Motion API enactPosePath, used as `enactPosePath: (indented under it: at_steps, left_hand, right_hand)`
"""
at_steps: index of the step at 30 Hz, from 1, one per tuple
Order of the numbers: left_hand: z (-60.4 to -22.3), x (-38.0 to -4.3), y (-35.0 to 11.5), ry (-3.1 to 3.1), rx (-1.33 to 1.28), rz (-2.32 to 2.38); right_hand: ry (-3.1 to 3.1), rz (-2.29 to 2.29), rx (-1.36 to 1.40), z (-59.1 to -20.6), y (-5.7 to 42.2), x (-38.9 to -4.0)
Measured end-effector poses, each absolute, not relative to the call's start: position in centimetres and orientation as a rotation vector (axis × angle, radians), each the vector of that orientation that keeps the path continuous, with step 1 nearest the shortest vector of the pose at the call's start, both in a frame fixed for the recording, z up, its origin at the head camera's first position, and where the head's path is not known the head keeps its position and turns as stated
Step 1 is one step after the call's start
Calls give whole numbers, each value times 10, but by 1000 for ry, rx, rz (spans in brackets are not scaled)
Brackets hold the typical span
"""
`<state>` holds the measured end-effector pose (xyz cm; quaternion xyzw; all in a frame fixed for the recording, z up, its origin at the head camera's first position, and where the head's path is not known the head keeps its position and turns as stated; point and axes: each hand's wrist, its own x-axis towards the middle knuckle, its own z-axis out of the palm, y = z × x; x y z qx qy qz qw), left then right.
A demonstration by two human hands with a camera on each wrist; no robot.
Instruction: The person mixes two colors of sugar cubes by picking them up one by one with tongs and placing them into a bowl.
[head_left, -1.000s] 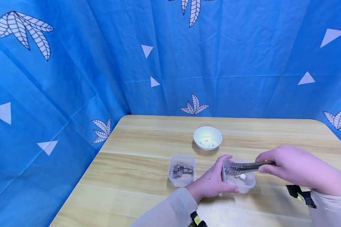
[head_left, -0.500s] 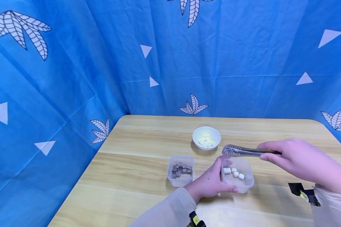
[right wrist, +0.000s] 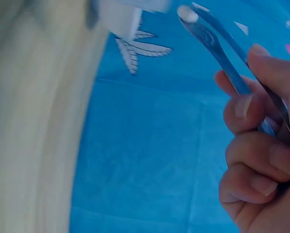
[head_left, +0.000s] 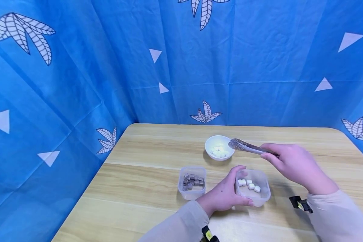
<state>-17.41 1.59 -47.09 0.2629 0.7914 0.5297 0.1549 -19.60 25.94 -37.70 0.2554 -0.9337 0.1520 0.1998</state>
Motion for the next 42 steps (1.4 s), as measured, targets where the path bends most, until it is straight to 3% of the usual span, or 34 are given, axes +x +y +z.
enactPosePath:
  at_steps: [18,42]
  left_hand:
    - [-472,-174,16,2277,736,1523]
    - [-472,-172,17,2270,721,1522]
  right_hand:
    - [-2690,467,602,-398,246,-208]
    - [-2675,442,675,-368,278,-193]
